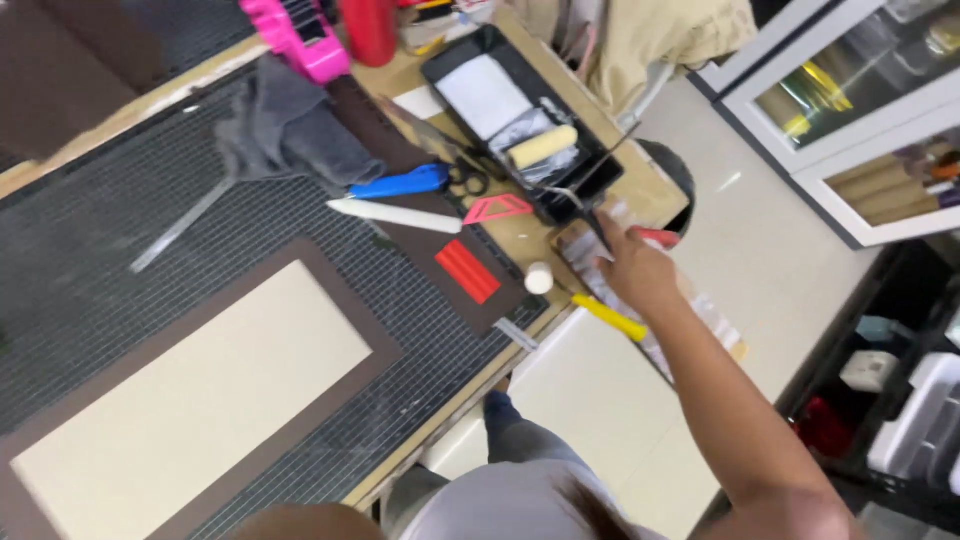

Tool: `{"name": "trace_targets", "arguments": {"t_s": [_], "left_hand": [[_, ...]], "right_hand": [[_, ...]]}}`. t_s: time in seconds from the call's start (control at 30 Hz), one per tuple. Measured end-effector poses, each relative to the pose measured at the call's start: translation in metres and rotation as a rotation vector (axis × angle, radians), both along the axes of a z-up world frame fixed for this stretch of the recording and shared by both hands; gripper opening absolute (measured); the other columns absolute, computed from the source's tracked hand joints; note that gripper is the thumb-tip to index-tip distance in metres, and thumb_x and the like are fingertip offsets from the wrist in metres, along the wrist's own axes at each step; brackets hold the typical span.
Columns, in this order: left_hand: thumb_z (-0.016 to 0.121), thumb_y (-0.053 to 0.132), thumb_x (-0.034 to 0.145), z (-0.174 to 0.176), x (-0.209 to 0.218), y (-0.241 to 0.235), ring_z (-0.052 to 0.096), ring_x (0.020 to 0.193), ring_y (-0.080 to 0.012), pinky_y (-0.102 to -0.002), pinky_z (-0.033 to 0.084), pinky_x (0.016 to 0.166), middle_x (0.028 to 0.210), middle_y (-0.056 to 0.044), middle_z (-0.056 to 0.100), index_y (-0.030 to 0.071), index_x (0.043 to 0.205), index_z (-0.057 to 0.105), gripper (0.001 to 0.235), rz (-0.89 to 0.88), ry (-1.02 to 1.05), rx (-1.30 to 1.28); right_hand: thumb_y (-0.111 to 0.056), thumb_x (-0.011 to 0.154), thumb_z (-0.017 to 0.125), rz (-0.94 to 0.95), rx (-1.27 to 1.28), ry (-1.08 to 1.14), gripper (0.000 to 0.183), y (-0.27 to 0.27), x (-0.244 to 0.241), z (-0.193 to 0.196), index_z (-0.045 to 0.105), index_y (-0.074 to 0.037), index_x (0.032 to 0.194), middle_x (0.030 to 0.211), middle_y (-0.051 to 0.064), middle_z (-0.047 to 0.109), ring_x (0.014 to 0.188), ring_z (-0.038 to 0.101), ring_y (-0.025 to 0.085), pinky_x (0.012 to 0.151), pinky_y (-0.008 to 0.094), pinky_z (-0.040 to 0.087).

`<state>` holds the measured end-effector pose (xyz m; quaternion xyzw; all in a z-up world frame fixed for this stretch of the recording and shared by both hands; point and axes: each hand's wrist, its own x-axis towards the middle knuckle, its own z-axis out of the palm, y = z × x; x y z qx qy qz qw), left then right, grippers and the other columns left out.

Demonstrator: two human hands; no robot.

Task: The person is assembling a book cover by smoothing the outer material, precisely placing cardboard panels, and using a roller to apply adhesive and press the components together.

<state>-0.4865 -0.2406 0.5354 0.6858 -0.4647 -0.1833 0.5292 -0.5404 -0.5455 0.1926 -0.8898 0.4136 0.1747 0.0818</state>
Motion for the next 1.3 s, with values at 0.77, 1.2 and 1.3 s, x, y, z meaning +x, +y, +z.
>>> {"name": "trace_targets", "arguments": {"t_s": [0.77,1.2,1.3], "left_hand": [[0.073,0.023,0.090,-0.492,0.056,-0.247,0.056,0.120,-0.0295,-0.038,0.045,0.089,0.093,0.000,0.068,0.026,0.103,0.079,0.014,0.421,-0.631,0.109],[0.072,0.021,0.095,-0.492,0.057,-0.253,0.055,0.128,-0.0293,-0.037,0.049,0.102,0.091,-0.002,0.064,0.022,0.095,0.078,0.006,0.483,-0.647,0.033],[0.073,0.021,0.093,-0.490,0.050,-0.247,0.055,0.129,-0.0279,-0.035,0.051,0.100,0.091,-0.001,0.064,0.023,0.096,0.078,0.006,0.459,-0.622,0.055]], "right_hand": [[-0.030,0.106,0.054,0.457,-0.120,-0.442,0.049,-0.083,0.074,-0.001,0.050,-0.034,0.155,0.088,0.014,0.073,0.077,0.075,0.030,0.062,0.044,0.060],[-0.036,0.102,0.051,0.418,-0.024,-0.074,0.050,-0.098,0.094,0.061,0.051,-0.041,0.152,0.106,0.017,0.077,0.100,0.074,0.041,0.081,0.057,0.059],[-0.040,0.101,0.050,0.439,-0.104,0.125,0.048,-0.081,0.058,0.097,0.053,-0.045,0.148,0.104,0.015,0.079,0.100,0.075,0.040,0.082,0.055,0.060]]}}
